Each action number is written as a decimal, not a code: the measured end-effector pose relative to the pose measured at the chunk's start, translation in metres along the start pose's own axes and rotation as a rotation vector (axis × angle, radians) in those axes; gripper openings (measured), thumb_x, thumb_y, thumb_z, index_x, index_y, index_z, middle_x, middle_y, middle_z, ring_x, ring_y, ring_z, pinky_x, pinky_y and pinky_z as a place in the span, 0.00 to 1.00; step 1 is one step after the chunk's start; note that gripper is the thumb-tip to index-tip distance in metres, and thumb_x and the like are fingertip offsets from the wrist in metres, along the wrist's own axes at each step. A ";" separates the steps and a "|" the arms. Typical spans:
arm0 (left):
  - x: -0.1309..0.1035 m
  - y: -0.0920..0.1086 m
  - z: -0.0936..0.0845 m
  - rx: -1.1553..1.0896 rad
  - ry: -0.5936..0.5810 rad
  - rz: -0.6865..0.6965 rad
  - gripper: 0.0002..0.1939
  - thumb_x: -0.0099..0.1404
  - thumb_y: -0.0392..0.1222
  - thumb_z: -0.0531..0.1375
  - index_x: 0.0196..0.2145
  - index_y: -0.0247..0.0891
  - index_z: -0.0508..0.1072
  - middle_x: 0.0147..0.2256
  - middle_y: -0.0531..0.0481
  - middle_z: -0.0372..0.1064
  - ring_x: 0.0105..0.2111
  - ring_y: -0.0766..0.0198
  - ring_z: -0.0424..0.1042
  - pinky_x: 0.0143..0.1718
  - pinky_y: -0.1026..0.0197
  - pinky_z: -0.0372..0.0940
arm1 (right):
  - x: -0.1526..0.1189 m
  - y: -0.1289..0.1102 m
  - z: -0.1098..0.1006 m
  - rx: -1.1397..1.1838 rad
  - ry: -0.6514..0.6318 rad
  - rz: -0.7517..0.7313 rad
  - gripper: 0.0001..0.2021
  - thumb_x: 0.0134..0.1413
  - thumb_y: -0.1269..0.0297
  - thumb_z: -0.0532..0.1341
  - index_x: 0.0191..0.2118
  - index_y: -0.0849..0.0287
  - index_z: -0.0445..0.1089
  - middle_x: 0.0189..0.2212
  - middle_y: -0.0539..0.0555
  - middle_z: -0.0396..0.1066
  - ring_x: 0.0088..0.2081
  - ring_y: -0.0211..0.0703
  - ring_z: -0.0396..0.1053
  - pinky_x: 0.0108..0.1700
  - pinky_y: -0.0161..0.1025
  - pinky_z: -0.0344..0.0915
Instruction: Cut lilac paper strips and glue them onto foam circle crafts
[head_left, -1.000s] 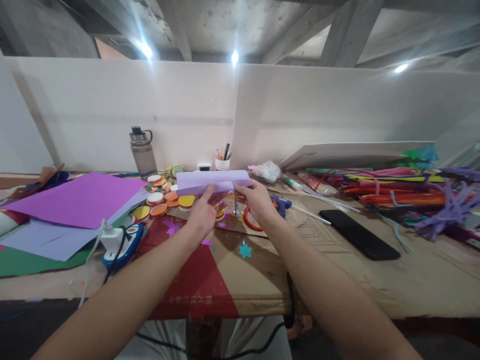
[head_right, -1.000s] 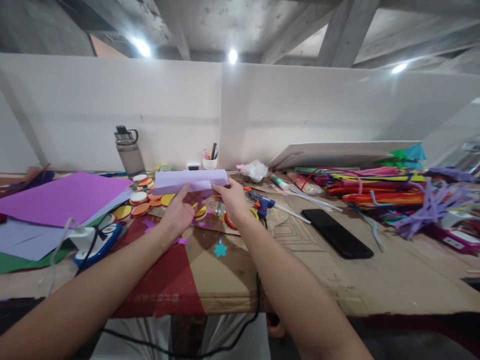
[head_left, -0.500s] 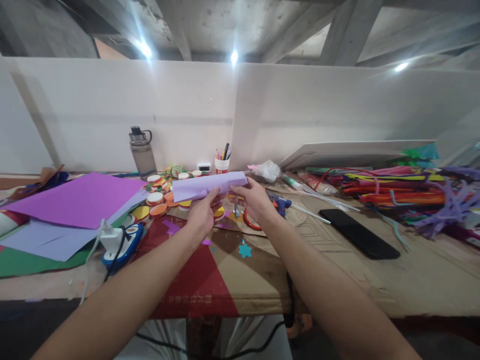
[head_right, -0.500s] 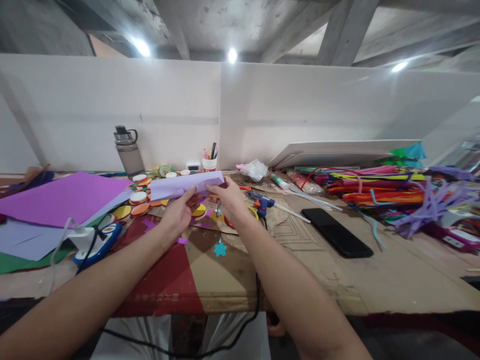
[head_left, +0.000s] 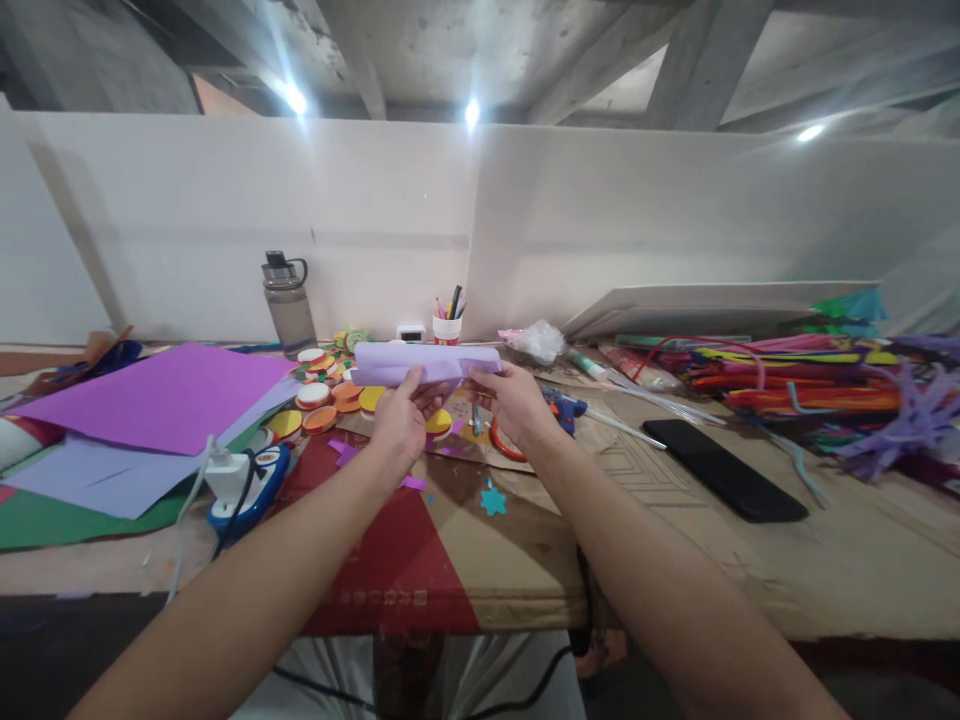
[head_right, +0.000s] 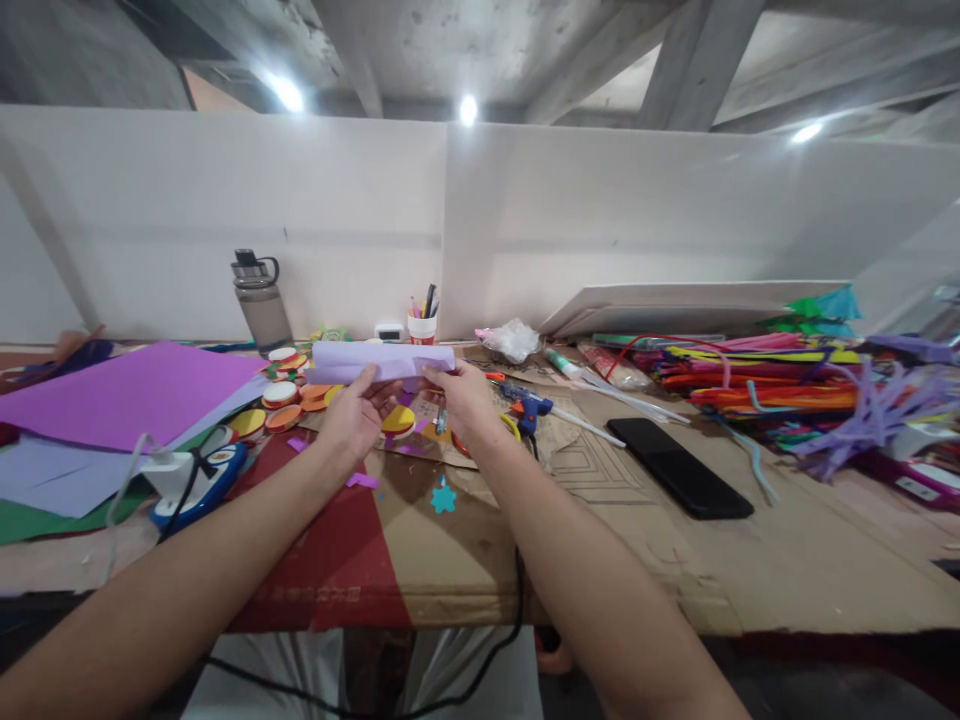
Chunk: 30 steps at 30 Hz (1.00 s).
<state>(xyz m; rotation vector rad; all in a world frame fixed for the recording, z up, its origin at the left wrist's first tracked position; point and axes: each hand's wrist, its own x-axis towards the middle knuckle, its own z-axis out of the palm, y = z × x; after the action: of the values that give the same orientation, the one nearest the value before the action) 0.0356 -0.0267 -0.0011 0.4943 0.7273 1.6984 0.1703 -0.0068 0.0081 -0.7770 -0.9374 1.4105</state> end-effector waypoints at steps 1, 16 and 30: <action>0.001 0.001 0.000 -0.004 -0.001 0.006 0.05 0.59 0.34 0.62 0.35 0.33 0.71 0.27 0.47 0.75 0.25 0.64 0.75 0.23 0.66 0.65 | 0.000 -0.001 0.000 0.006 -0.008 -0.004 0.10 0.37 0.72 0.68 0.31 0.61 0.71 0.25 0.49 0.71 0.27 0.35 0.69 0.31 0.34 0.68; 0.000 -0.003 0.001 0.025 0.008 0.109 0.14 0.58 0.31 0.62 0.43 0.35 0.71 0.33 0.46 0.76 0.29 0.61 0.77 0.25 0.66 0.67 | -0.004 -0.007 0.000 -0.108 -0.070 -0.181 0.19 0.39 0.59 0.69 0.36 0.54 0.63 0.31 0.45 0.69 0.28 0.37 0.72 0.28 0.35 0.71; -0.005 0.007 0.008 -0.030 -0.019 -0.047 0.14 0.65 0.43 0.57 0.44 0.32 0.71 0.31 0.41 0.76 0.30 0.59 0.77 0.32 0.61 0.71 | 0.009 -0.001 -0.007 -0.101 -0.034 -0.176 0.10 0.37 0.65 0.69 0.27 0.60 0.69 0.26 0.49 0.70 0.28 0.37 0.71 0.35 0.37 0.74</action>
<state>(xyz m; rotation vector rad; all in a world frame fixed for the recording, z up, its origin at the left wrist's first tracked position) 0.0366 -0.0309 0.0096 0.4681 0.6933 1.6564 0.1766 0.0024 0.0063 -0.7282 -1.0834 1.2341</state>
